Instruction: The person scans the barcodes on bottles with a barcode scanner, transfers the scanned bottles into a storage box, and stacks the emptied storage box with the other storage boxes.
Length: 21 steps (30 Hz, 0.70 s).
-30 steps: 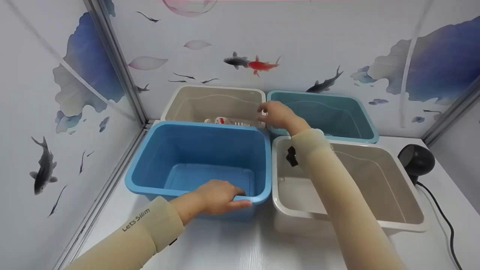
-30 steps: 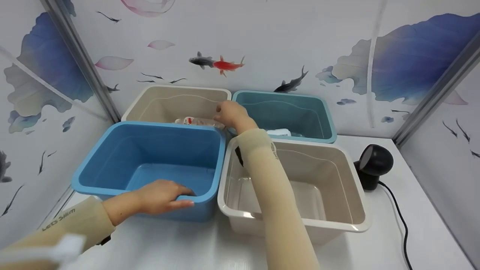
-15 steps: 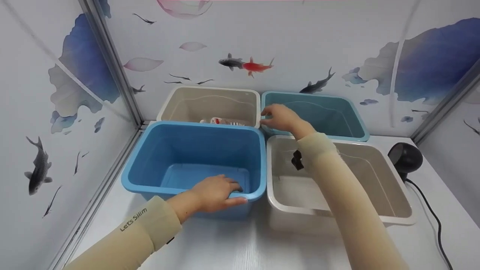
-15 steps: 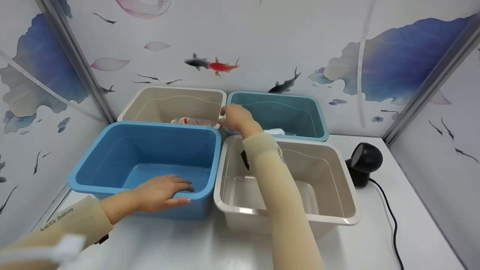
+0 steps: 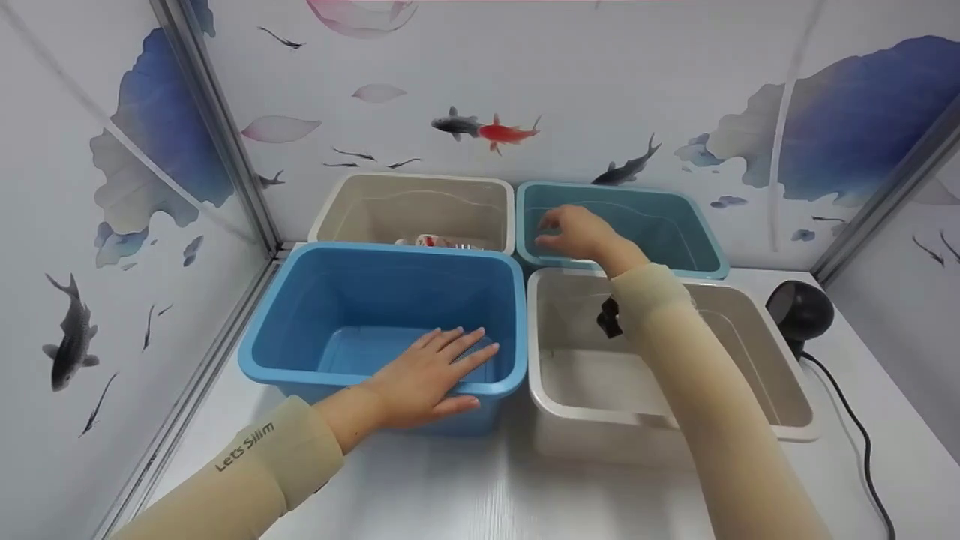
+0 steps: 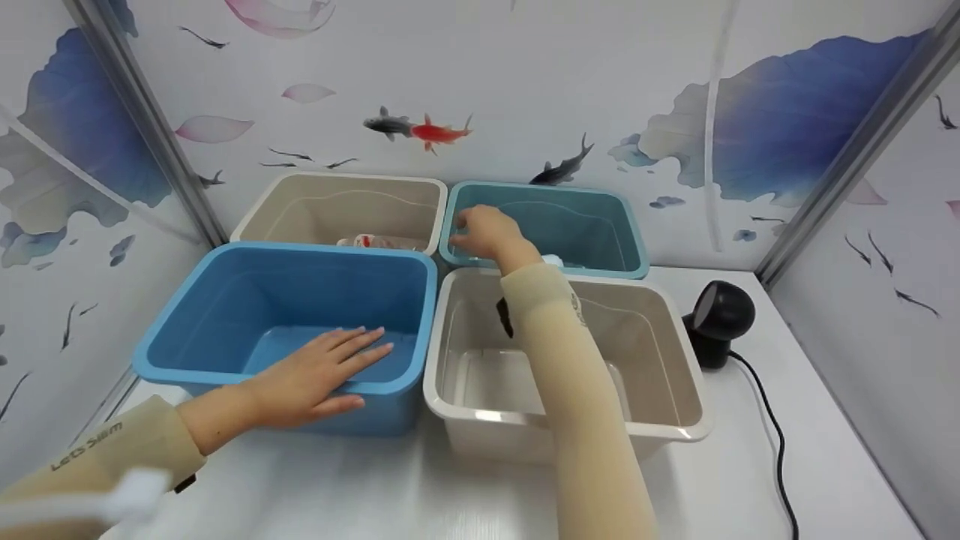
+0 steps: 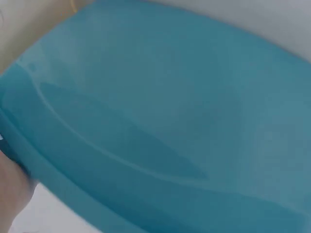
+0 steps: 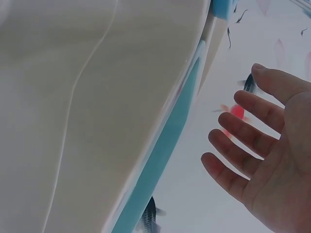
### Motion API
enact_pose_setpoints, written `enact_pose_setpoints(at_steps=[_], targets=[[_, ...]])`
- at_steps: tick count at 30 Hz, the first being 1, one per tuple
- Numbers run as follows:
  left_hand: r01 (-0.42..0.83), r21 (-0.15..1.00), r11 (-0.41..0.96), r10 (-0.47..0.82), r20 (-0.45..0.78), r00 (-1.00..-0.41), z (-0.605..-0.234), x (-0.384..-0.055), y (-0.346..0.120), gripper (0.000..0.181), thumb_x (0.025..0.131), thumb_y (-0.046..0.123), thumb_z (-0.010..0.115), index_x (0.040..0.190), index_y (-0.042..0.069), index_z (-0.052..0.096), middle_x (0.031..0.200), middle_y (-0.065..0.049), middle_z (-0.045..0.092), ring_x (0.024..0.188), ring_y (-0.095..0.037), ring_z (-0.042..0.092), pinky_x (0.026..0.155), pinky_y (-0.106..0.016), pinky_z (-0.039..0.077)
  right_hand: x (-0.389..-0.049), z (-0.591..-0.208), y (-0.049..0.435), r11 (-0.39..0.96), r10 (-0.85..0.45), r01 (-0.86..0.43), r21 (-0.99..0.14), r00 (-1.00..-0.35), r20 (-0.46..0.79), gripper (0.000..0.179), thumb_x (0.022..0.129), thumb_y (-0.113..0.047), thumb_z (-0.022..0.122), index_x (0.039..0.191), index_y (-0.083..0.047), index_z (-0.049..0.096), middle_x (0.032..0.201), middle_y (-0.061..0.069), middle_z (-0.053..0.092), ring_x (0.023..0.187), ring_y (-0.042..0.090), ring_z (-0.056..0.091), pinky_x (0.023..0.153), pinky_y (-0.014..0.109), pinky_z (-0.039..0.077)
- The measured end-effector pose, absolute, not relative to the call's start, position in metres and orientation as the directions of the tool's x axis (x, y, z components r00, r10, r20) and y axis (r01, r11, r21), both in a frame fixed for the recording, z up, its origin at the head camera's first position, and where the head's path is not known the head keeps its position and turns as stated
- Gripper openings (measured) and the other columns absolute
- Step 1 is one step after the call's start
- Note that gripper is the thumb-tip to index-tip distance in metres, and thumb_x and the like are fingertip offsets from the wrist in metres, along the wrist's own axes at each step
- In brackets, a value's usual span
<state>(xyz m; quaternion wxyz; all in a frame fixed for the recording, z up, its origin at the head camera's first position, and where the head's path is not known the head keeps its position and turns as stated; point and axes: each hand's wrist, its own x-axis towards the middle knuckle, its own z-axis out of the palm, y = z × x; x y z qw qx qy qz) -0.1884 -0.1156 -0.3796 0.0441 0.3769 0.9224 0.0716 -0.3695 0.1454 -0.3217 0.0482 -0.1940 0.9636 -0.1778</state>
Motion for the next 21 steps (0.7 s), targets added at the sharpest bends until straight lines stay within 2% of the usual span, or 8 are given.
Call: enact_pose_setpoints(at_steps=[5, 21], targets=[[0.713, 0.112, 0.692, 0.720, -0.031, -0.693, -0.382, -0.187, -0.127, 0.062, 0.097, 0.053, 0.033, 0.150, 0.026, 0.019, 0.157, -0.001, 0.019, 0.144, -0.027, 0.020, 0.116, -0.050, 0.018, -0.369, -0.320, 0.152, 0.865, -0.383, -0.349, -0.361, -0.923, -0.026, 0.039, 0.093, -0.024, 0.056, 0.126, -0.004, 0.055, 0.128, 0.019, 0.055, 0.120, 0.034, 0.052, 0.100, 0.049, 0.042], [0.709, 0.154, 0.689, 0.717, 0.000, -0.697, -0.387, -0.186, -0.131, 0.060, 0.098, 0.053, 0.029, 0.150, 0.026, 0.020, 0.158, 0.001, 0.016, 0.145, -0.026, 0.016, 0.116, -0.048, 0.016, -0.354, -0.322, 0.174, 0.863, -0.368, -0.334, -0.380, -0.930, -0.017, 0.039, 0.093, -0.024, 0.057, 0.127, -0.005, 0.055, 0.128, 0.017, 0.056, 0.119, 0.033, 0.052, 0.101, 0.050, 0.041]])
